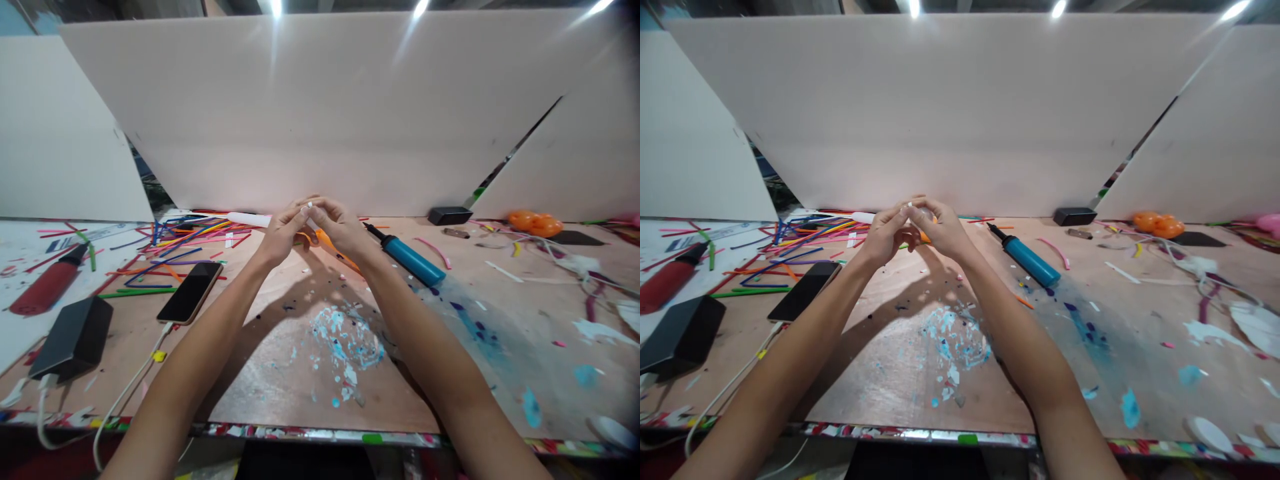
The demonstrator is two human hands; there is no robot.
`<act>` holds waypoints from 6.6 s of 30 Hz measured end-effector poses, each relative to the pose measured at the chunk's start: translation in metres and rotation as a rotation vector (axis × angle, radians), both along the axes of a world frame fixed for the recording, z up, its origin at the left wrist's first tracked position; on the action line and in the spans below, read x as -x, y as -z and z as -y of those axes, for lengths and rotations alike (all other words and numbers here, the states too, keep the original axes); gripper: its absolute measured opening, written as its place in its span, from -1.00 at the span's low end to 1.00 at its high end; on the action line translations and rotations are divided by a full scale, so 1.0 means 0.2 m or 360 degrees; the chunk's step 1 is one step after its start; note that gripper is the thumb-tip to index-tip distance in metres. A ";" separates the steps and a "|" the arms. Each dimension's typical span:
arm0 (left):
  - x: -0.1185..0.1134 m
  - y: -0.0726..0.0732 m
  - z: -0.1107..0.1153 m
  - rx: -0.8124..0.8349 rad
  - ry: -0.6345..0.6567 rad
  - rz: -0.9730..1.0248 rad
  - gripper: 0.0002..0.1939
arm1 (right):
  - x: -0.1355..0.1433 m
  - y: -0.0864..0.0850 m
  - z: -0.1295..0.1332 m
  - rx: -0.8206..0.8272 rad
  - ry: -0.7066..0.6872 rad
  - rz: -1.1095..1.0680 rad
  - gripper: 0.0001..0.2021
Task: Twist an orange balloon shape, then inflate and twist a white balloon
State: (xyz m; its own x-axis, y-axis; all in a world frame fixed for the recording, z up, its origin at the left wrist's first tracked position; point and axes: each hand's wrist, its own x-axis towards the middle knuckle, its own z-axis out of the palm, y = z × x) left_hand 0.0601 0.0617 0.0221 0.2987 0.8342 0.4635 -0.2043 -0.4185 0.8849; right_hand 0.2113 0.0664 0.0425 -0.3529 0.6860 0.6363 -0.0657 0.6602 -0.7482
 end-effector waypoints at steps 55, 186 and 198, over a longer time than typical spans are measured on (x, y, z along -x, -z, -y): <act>0.07 -0.14 0.13 -0.1636 -0.1065 -0.1217 -0.76 | -0.01 -0.06 0.12 0.0182 0.0422 -0.0032 -0.76; 0.07 -0.15 0.07 -0.0071 -0.0280 -0.0443 -0.86 | -0.03 0.06 0.00 0.0605 -0.0179 -0.0179 -0.60; 0.07 -0.06 0.03 -0.1321 -0.0995 -0.0734 -0.88 | -0.05 0.07 -0.02 0.0583 0.0113 -0.0111 -0.58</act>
